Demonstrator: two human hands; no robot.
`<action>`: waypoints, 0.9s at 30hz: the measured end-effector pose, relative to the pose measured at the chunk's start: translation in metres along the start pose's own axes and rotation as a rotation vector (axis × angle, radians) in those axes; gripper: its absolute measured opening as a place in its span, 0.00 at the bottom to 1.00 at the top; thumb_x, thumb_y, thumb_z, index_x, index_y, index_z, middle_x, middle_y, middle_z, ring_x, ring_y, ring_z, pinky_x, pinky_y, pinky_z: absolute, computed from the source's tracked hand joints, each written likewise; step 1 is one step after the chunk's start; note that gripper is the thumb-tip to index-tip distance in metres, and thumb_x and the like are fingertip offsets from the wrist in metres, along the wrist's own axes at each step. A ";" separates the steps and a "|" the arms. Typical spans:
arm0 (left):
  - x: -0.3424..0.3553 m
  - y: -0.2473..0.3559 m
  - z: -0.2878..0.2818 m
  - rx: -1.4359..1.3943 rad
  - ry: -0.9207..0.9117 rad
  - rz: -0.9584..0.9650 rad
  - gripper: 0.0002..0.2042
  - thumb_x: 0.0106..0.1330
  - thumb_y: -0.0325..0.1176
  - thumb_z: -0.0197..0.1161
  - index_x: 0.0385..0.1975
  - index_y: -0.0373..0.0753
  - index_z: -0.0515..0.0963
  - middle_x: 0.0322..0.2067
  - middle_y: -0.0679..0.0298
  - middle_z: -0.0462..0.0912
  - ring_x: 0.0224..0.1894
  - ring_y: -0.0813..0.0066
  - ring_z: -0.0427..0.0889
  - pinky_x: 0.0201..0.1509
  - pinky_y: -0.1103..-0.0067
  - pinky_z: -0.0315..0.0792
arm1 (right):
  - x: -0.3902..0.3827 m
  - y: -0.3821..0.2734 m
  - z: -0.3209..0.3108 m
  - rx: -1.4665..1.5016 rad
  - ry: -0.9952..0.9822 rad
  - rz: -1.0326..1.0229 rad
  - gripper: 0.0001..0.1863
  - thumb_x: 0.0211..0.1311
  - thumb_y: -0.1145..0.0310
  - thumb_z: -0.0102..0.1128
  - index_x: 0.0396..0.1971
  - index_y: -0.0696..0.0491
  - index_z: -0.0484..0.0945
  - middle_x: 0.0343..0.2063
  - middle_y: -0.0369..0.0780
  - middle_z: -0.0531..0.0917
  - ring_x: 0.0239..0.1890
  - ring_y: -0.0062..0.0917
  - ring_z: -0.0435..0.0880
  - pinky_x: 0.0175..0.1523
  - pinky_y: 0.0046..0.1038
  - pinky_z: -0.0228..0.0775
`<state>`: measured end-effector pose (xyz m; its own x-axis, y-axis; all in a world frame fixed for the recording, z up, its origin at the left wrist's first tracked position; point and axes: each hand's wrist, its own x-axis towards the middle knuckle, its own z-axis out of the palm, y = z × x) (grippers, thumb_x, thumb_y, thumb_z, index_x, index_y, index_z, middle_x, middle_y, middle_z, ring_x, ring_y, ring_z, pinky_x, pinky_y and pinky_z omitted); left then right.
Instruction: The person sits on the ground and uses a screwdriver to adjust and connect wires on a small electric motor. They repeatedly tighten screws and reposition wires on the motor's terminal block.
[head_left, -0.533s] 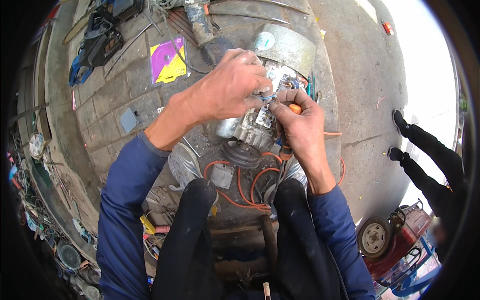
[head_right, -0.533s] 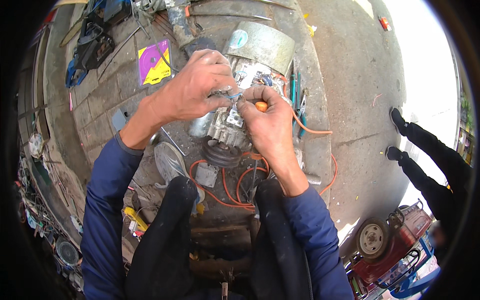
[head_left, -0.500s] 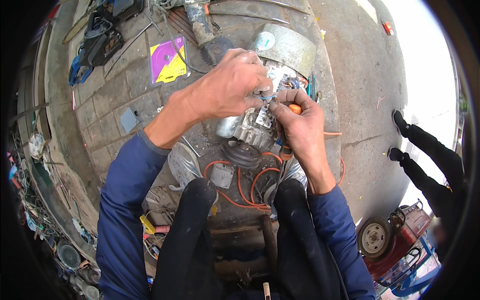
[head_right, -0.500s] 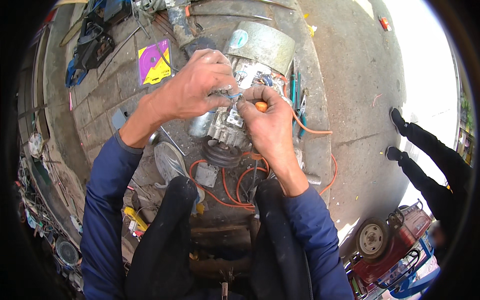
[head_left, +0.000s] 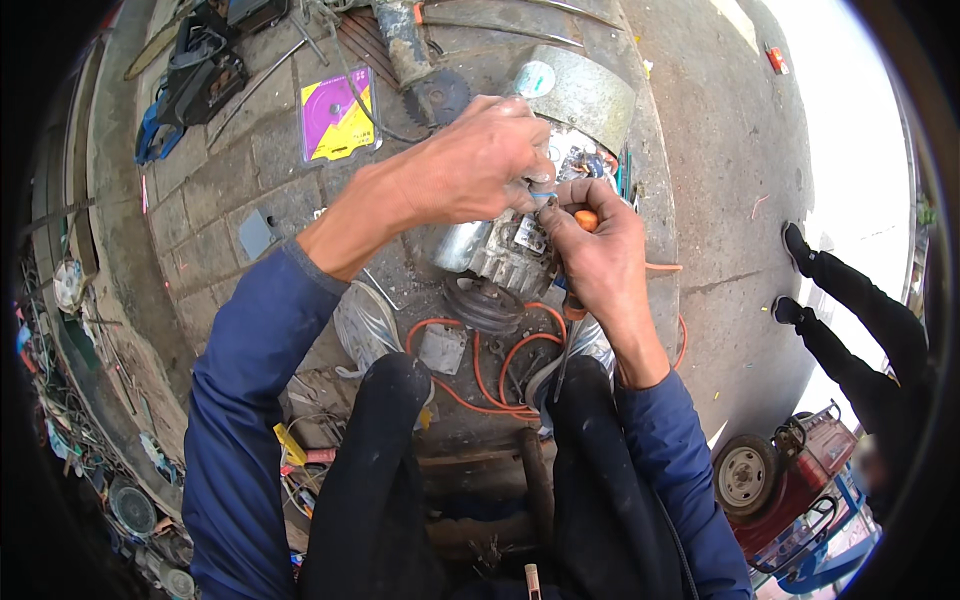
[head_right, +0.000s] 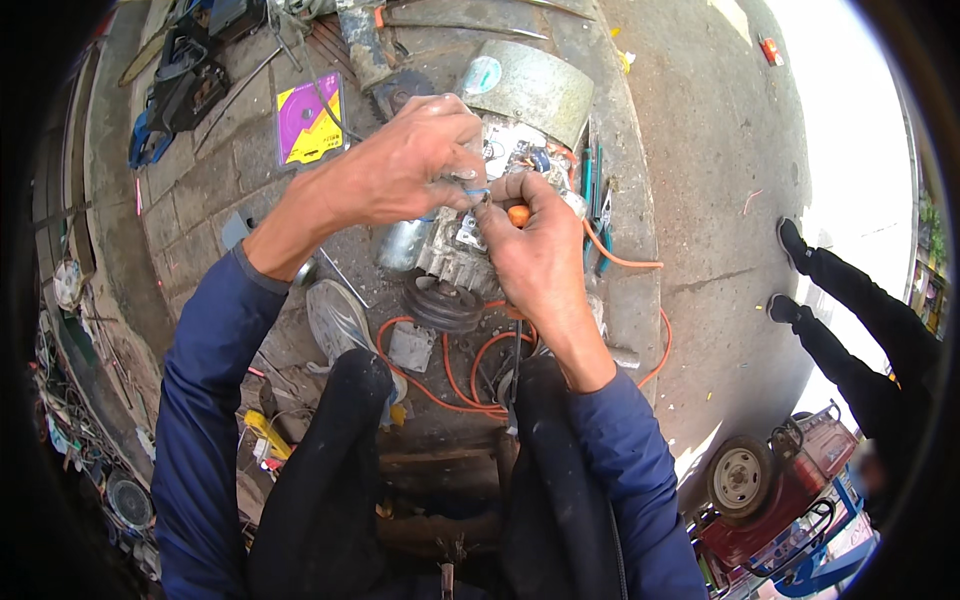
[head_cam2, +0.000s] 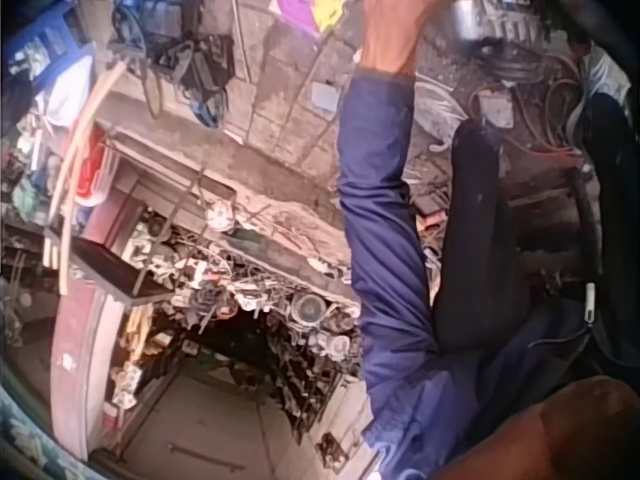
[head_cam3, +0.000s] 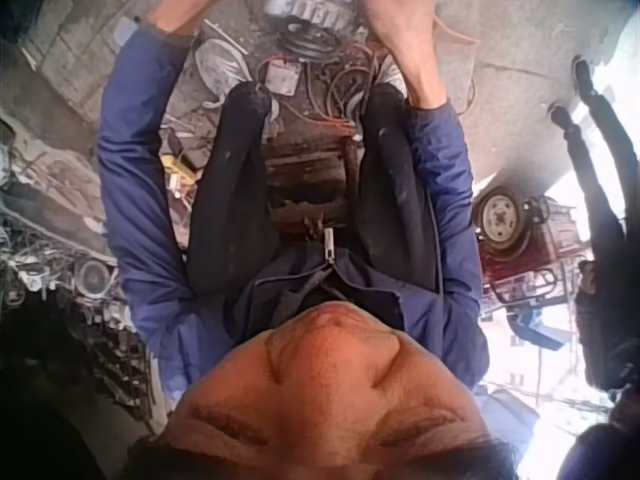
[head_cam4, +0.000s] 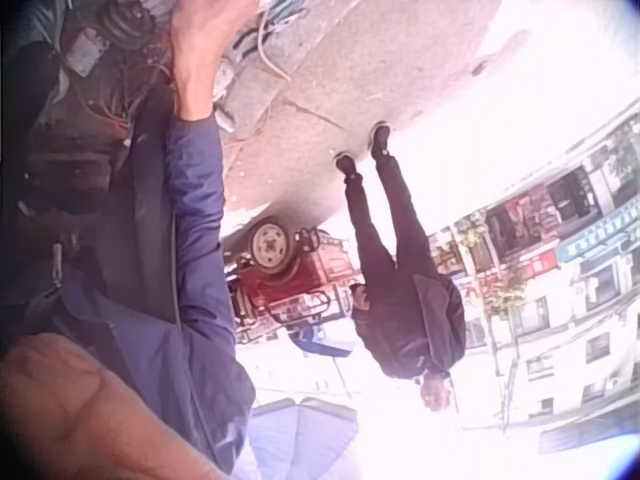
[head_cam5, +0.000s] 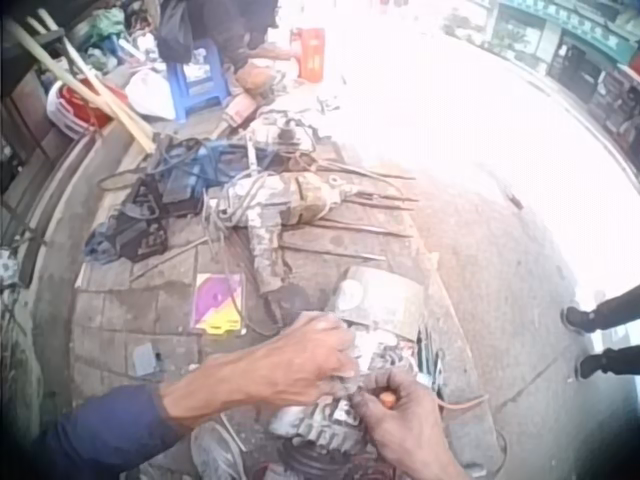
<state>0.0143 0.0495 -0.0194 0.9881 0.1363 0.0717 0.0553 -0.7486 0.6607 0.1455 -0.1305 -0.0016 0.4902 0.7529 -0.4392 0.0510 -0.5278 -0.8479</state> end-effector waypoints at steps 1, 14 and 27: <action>0.001 0.000 0.001 0.010 -0.001 0.000 0.14 0.59 0.37 0.79 0.42 0.39 0.91 0.42 0.57 0.81 0.58 0.52 0.79 0.67 0.57 0.69 | 0.000 0.000 0.000 -0.020 0.005 -0.015 0.07 0.68 0.73 0.69 0.41 0.61 0.85 0.26 0.35 0.84 0.29 0.14 0.77 0.35 0.24 0.73; 0.010 0.016 0.001 0.106 -0.092 -0.129 0.19 0.61 0.37 0.80 0.48 0.35 0.90 0.48 0.50 0.77 0.62 0.48 0.74 0.70 0.56 0.66 | 0.000 -0.001 -0.002 -0.101 0.016 -0.024 0.09 0.68 0.72 0.68 0.43 0.60 0.83 0.26 0.34 0.82 0.28 0.14 0.77 0.33 0.23 0.70; 0.019 0.013 -0.003 0.079 -0.195 -0.159 0.19 0.61 0.37 0.80 0.49 0.35 0.90 0.48 0.50 0.78 0.65 0.46 0.74 0.72 0.54 0.66 | 0.001 0.003 -0.003 -0.122 -0.007 -0.049 0.14 0.67 0.75 0.66 0.49 0.63 0.82 0.32 0.35 0.83 0.32 0.17 0.79 0.38 0.25 0.74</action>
<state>0.0333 0.0449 -0.0072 0.9745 0.1345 -0.1794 0.2160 -0.7774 0.5908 0.1490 -0.1327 -0.0030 0.4785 0.7813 -0.4007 0.1802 -0.5340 -0.8261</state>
